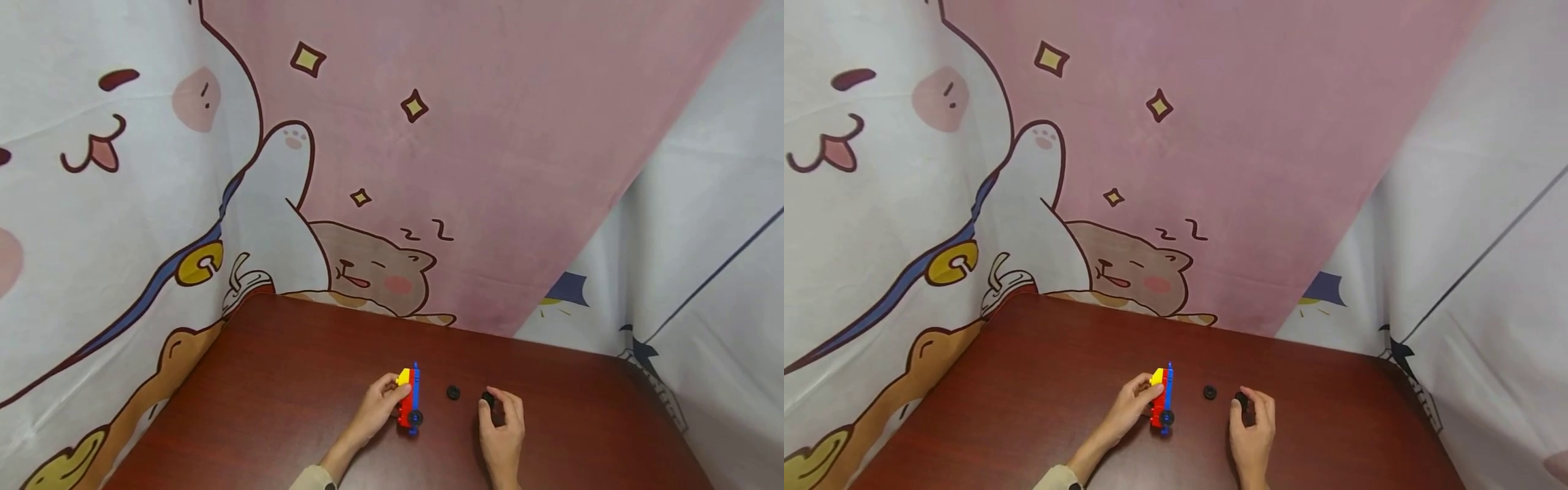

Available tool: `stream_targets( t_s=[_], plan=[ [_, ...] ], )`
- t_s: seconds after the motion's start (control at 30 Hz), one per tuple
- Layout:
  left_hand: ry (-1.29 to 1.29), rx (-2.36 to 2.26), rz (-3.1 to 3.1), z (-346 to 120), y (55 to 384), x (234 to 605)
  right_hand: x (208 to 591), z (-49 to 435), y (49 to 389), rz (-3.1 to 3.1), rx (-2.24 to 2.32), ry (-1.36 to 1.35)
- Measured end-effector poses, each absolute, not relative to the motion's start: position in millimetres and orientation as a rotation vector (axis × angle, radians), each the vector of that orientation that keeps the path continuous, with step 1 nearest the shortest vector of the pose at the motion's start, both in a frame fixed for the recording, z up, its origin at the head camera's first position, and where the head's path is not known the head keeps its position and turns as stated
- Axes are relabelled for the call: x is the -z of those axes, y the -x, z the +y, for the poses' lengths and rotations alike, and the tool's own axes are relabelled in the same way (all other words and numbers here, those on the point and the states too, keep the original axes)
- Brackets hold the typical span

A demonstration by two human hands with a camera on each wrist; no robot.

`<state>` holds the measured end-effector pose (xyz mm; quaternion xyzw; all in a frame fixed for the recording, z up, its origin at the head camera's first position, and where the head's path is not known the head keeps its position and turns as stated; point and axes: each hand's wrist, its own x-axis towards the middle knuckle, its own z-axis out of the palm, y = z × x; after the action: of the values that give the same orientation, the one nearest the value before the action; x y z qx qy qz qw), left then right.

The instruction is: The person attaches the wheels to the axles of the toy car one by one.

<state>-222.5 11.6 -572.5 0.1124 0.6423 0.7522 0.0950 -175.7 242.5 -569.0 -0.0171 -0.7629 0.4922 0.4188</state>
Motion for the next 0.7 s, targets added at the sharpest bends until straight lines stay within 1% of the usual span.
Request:
stream_targets(
  t_s=[0.1, 0.33, 0.47, 0.7],
  plan=[
    [-0.332, -2.230, 1.911, 10.4, 221.8, 570.4, 583.7, 248.8, 182.7, -1.916, -1.228, 0.039],
    [-0.338, -2.222, 1.917, 9.7, 220.8, 567.1, 583.1, 246.4, 183.4, -1.900, -1.201, 0.055],
    [-0.327, -2.225, 1.914, 10.0, 221.2, 567.6, 571.9, 235.6, 180.2, -1.900, -1.176, 0.054],
    [-0.327, -2.225, 1.916, 11.0, 221.7, 568.4, 547.3, 210.5, 173.5, -1.881, -1.158, -0.072]
  ],
)
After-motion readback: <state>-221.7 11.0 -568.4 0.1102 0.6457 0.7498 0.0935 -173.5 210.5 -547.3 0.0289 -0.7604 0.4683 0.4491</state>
